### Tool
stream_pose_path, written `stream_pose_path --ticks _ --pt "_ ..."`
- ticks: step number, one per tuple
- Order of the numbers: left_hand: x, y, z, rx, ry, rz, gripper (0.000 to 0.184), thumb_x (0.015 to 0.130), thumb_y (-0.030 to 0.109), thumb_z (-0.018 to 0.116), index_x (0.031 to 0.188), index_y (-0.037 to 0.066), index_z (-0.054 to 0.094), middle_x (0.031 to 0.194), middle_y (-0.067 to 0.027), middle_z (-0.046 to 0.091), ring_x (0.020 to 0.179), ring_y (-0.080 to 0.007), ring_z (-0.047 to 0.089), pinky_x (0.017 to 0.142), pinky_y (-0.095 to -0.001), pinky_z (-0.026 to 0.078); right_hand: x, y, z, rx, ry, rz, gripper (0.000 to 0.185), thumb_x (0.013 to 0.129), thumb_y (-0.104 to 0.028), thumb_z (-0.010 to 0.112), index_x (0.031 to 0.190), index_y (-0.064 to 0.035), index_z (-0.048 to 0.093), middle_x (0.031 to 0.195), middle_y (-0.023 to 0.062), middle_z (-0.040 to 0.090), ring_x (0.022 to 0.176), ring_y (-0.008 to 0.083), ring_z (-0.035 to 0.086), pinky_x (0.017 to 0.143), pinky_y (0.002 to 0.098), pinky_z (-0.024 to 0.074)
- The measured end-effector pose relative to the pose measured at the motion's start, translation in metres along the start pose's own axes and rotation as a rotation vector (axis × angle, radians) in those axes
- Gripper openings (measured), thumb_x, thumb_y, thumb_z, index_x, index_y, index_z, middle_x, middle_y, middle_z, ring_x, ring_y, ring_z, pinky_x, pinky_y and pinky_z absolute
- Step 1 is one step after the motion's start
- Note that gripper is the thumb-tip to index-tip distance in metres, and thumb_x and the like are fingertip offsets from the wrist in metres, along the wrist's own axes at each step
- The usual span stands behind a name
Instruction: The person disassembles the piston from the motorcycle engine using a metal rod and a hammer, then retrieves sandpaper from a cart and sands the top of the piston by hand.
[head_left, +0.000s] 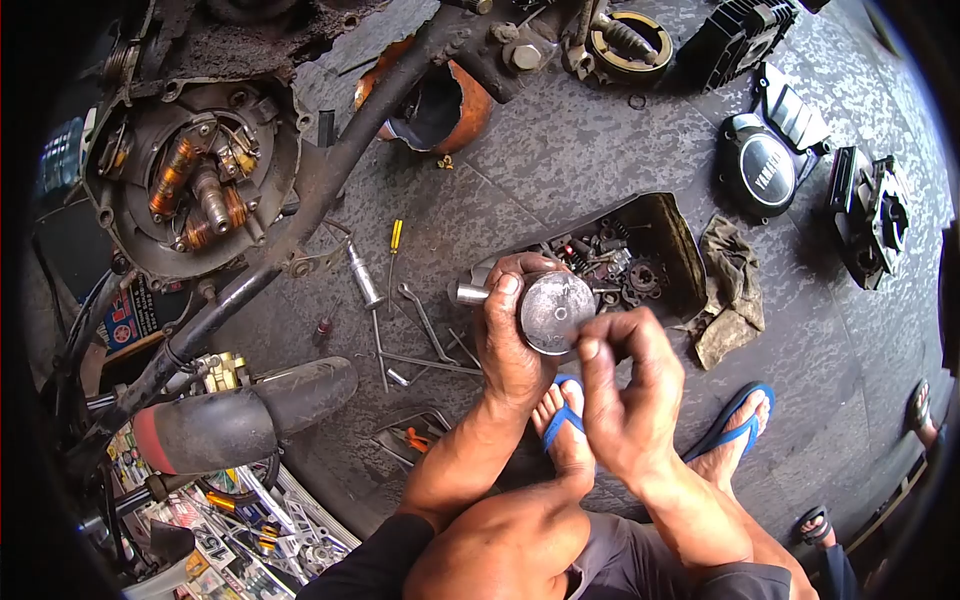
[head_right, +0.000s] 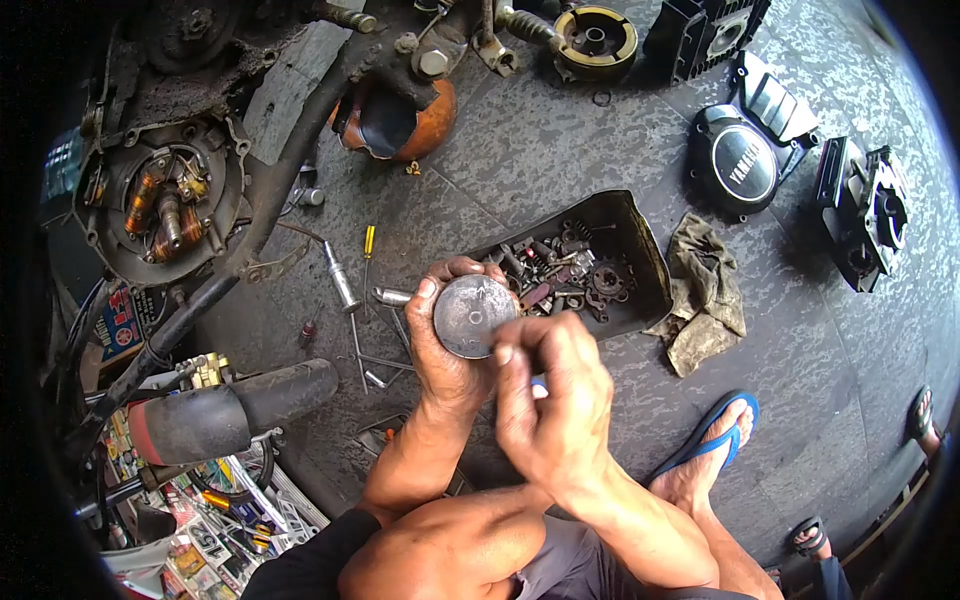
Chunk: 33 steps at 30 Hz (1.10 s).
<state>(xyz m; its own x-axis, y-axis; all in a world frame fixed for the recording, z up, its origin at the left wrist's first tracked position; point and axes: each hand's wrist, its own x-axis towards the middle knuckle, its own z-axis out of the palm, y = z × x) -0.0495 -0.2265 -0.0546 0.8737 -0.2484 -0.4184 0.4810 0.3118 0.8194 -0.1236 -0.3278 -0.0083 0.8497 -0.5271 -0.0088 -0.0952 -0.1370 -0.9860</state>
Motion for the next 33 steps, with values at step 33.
stream_pose_path --ticks 33 --pt "-0.001 -0.004 0.01 0.285 0.144 0.255 0.04 0.104 0.041 0.034 0.107 0.007 0.055 0.1 -0.0078 0.06 0.09 -0.0173 0.058 0.079 -0.0331 0.05 -0.007 0.0 0.013 0.069 0.097 0.131 0.01 0.089 0.004 0.064 0.099 0.0024 0.061 0.089 0.0159 0.065 0.076 0.0278 0.066 0.07 0.0366 0.0533"
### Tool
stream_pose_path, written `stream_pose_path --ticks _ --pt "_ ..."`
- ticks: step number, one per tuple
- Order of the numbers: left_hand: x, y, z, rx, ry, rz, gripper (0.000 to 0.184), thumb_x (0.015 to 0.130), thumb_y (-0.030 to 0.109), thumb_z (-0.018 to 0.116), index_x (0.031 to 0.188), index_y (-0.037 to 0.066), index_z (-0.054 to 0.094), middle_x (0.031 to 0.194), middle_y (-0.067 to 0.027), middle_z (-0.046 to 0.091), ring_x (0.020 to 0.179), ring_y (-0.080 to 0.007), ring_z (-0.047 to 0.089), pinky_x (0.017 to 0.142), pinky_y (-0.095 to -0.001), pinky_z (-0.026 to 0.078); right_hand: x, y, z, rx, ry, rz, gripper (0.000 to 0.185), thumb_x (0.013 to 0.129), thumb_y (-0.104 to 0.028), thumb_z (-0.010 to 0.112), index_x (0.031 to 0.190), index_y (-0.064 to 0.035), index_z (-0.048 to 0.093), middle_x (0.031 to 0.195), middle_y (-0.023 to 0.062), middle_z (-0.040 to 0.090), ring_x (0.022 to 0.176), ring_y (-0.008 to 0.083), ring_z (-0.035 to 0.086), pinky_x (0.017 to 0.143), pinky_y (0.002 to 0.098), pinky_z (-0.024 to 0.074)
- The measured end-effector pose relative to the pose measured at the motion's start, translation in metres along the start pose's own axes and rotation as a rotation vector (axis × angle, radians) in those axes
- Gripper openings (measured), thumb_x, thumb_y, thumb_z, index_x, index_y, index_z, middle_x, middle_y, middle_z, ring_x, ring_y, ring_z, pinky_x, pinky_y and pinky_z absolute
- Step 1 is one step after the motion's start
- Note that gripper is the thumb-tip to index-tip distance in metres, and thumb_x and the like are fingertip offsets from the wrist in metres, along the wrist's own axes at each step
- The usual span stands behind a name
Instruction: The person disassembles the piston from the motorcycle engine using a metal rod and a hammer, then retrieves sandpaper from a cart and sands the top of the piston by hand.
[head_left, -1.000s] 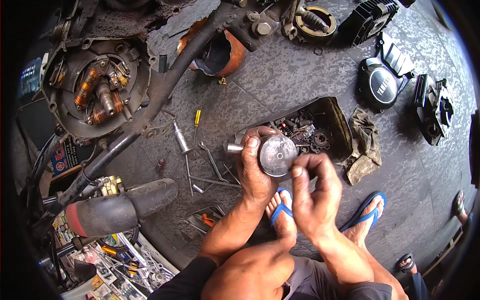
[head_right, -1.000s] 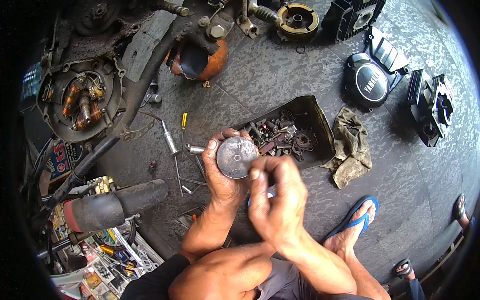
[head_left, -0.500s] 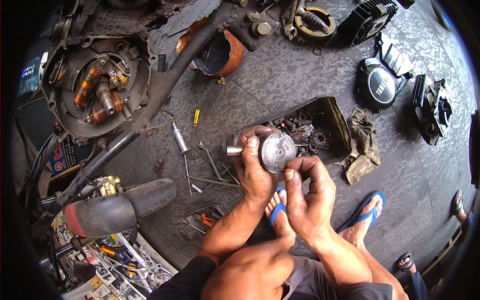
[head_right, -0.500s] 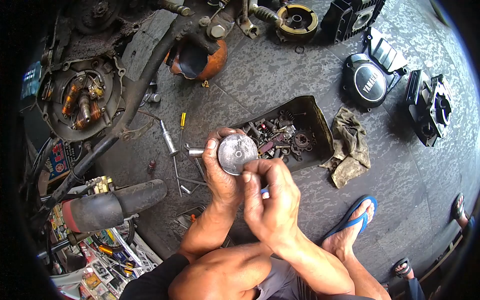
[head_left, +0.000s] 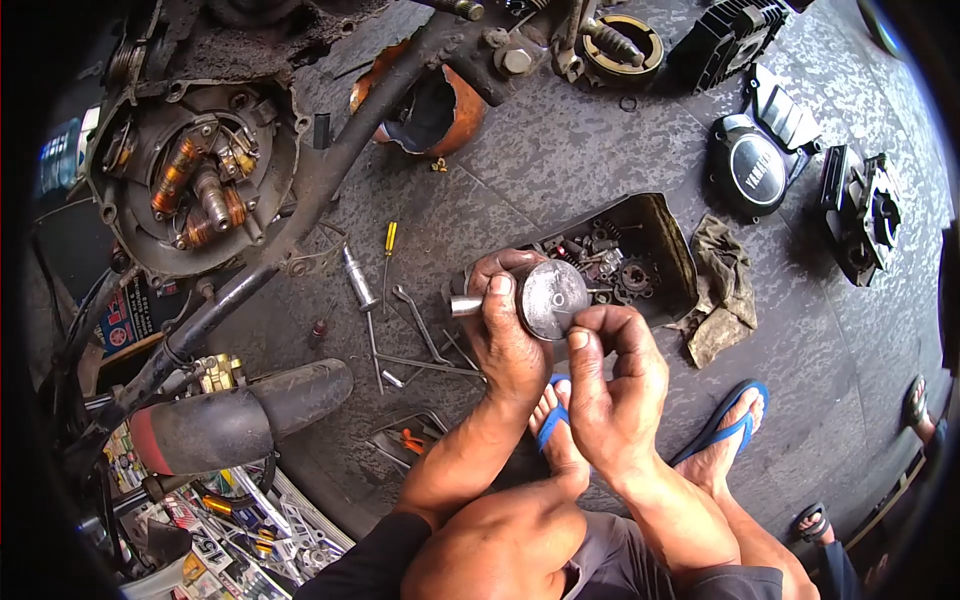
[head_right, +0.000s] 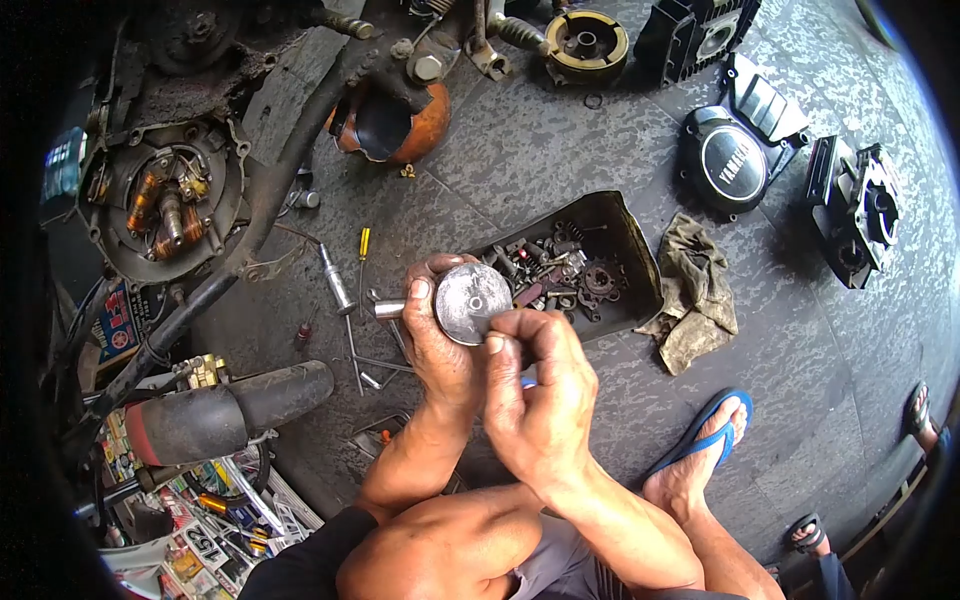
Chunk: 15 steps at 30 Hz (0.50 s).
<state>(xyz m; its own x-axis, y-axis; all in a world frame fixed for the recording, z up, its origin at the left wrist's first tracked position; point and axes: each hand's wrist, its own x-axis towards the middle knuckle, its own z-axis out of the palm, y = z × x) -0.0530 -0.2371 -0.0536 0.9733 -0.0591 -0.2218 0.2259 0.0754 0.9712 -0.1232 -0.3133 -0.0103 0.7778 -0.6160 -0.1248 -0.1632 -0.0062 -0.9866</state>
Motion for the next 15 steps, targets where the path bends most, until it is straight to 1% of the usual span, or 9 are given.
stream_pose_path --ticks 2,4,7,10,12,15 --pt "-0.001 0.002 -0.001 -0.006 -0.052 0.015 0.041 0.103 0.042 0.034 0.107 0.007 0.055 0.1 -0.0077 0.06 0.09 -0.0175 0.058 0.079 -0.0331 0.051 0.001 -0.003 -0.001 -0.012 0.007 -0.016 0.011 0.088 0.004 0.064 0.099 0.0028 0.061 0.089 0.0159 0.065 0.076 0.0271 0.066 0.069 0.0364 0.0532" --pt "0.0 -0.002 -0.002 -0.06 -0.019 -0.031 0.041 0.103 0.042 0.034 0.107 0.007 0.055 0.1 -0.0079 0.06 0.089 -0.0179 0.059 0.078 -0.0333 0.051 0.001 -0.01 -0.001 -0.019 -0.022 0.03 0.011 0.088 0.004 0.064 0.099 0.0034 0.061 0.089 0.0159 0.065 0.077 0.0269 0.067 0.07 0.0365 0.0534" --pt "0.003 -0.001 -0.004 -0.018 -0.011 0.017 0.04 0.103 0.042 0.035 0.106 0.007 0.055 0.1 -0.0088 0.061 0.088 -0.0184 0.06 0.077 -0.0331 0.052 0.0 0.0 0.0 0.025 -0.007 0.018 0.011 0.088 0.004 0.064 0.099 0.0034 0.061 0.089 0.0155 0.065 0.076 0.0255 0.066 0.069 0.0355 0.0528" --pt "0.001 0.002 0.001 -0.015 0.0 0.006 0.04 0.103 0.041 0.035 0.106 0.007 0.055 0.099 -0.0087 0.061 0.088 -0.0179 0.06 0.077 -0.0331 0.052 -0.001 0.0 0.0 0.028 -0.004 -0.01 0.012 0.088 0.004 0.065 0.099 0.003 0.061 0.09 0.0155 0.065 0.075 0.0255 0.065 0.069 0.0347 0.0524" --pt "-0.002 0.003 0.003 0.032 -0.015 0.022 0.041 0.104 0.041 0.034 0.106 0.006 0.056 0.099 -0.0087 0.061 0.088 -0.0178 0.06 0.078 -0.033 0.052 -0.003 -0.011 0.002 0.014 -0.032 -0.002 0.012 0.088 0.004 0.065 0.1 0.0027 0.061 0.09 0.0159 0.065 0.077 0.0269 0.066 0.069 0.0352 0.0525" --pt "0.001 0.0 -0.001 -0.029 -0.021 0.017 0.04 0.104 0.04 0.036 0.109 0.006 0.055 0.101 -0.0092 0.06 0.091 -0.0182 0.059 0.081 -0.0324 0.051 0.0 -0.006 0.001 0.006 -0.006 -0.009 0.012 0.088 0.004 0.065 0.1 0.0022 0.061 0.09 0.0156 0.065 0.076 0.0267 0.066 0.068 0.0352 0.0521"
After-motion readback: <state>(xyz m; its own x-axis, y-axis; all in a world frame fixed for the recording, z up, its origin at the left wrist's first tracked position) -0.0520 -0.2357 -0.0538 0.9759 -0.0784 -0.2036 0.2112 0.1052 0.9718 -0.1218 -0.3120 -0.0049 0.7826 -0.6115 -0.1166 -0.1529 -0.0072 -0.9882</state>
